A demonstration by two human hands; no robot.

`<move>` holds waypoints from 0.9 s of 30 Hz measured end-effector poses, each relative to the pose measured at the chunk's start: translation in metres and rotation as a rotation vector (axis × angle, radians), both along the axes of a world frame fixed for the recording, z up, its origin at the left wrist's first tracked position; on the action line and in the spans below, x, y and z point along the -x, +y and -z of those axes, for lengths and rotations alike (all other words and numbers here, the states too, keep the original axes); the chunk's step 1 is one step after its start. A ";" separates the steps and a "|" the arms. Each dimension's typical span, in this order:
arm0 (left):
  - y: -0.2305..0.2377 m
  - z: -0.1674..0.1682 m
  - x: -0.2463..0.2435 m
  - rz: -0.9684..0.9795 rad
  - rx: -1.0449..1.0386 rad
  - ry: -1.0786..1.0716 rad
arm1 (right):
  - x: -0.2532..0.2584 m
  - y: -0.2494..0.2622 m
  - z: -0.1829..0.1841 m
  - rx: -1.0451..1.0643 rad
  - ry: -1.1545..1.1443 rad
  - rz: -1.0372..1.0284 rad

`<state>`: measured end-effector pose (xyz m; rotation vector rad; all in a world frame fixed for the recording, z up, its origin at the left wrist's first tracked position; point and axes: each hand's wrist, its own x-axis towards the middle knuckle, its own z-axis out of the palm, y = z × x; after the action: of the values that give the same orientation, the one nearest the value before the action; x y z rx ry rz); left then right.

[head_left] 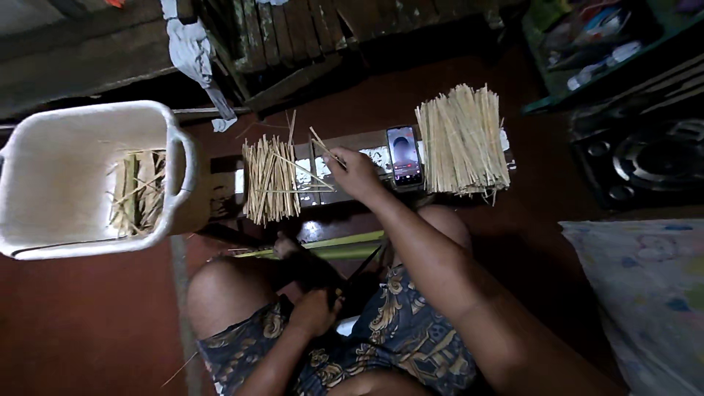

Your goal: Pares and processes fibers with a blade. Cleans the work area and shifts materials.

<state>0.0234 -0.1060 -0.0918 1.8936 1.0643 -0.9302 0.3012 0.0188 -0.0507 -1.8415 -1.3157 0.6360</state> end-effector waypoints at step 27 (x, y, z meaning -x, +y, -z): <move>0.002 -0.001 0.005 -0.018 0.021 -0.041 | 0.061 0.039 0.035 0.196 -0.371 -0.162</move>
<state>0.0179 -0.1043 -0.0903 1.8750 1.0422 -0.8858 0.2405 0.0574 -0.0853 -2.0983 -1.7082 0.5386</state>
